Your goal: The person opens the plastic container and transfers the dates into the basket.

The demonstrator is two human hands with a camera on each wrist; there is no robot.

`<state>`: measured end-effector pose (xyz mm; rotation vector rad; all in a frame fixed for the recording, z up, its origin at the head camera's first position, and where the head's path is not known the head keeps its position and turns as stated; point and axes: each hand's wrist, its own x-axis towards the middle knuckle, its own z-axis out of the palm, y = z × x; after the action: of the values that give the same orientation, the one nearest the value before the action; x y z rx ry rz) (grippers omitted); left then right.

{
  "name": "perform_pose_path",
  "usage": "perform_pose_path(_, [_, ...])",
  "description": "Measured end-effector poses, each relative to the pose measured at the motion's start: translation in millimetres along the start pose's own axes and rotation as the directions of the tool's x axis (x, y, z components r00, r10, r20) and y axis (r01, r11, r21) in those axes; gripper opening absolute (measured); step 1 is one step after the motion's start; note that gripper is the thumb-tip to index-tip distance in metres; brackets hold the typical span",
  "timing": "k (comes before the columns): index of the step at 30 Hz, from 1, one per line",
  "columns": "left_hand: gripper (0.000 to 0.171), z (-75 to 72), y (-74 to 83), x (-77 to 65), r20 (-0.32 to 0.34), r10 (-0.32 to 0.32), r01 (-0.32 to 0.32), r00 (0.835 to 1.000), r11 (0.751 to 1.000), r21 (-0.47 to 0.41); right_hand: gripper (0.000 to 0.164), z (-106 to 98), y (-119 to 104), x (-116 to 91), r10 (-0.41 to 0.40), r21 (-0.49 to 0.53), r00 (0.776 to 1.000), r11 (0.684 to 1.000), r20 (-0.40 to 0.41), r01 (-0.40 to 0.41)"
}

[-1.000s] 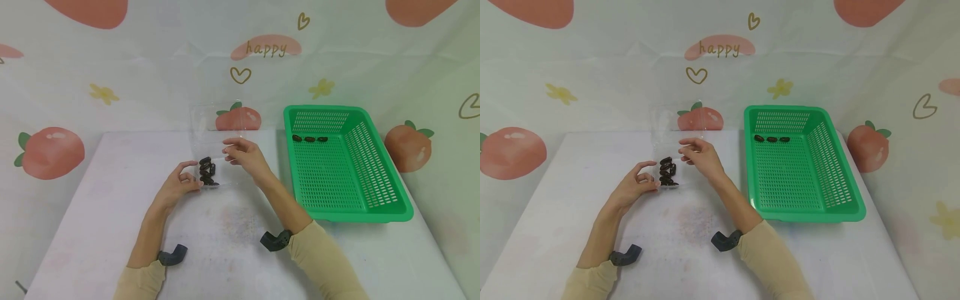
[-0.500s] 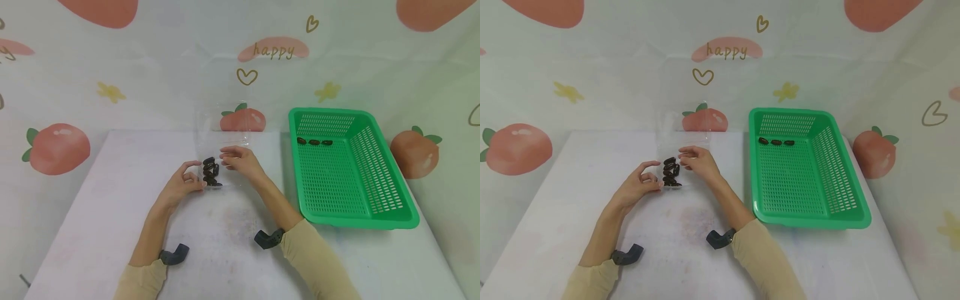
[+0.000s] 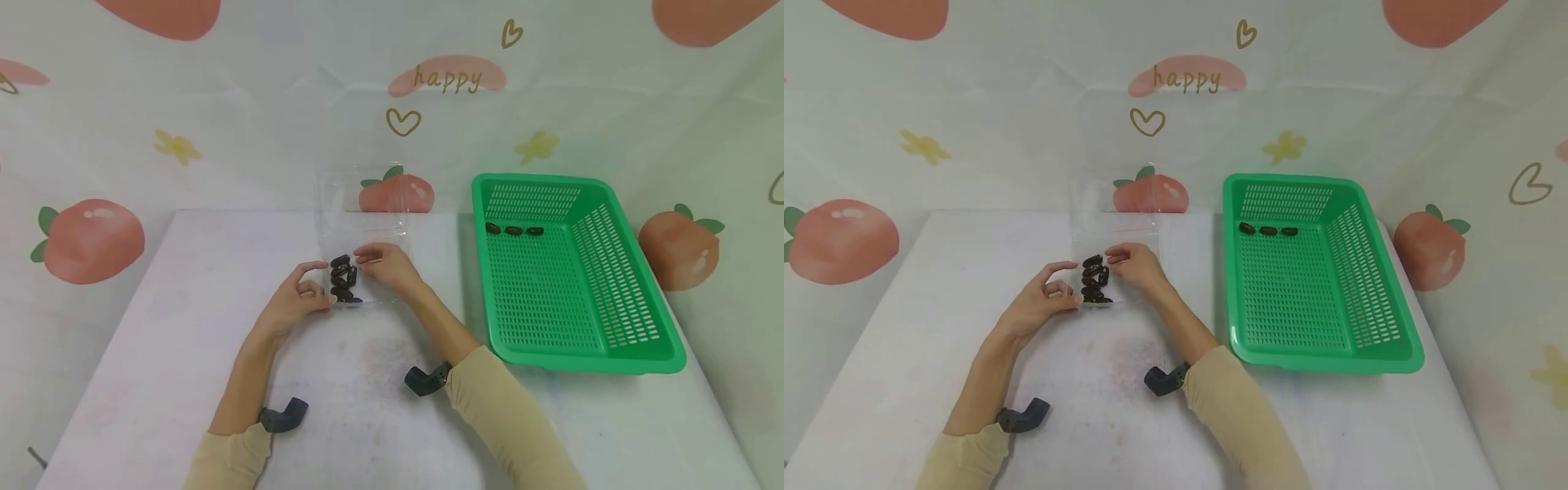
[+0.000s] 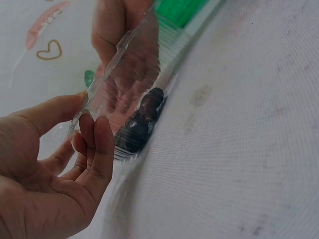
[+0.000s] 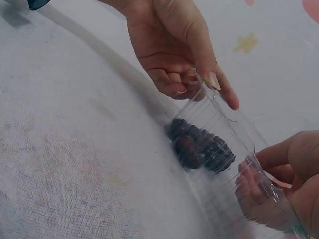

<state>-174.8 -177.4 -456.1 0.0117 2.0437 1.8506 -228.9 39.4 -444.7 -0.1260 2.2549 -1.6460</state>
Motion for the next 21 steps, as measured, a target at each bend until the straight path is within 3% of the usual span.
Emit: perform_pose_path(21, [0.074, -0.6, -2.2, 1.1, 0.015, 0.006, -0.005, 1.000, 0.999, -0.038, 0.035, 6.5, 2.7, 10.4, 0.062, -0.233, 0.998, 0.971, 0.024, -0.054])
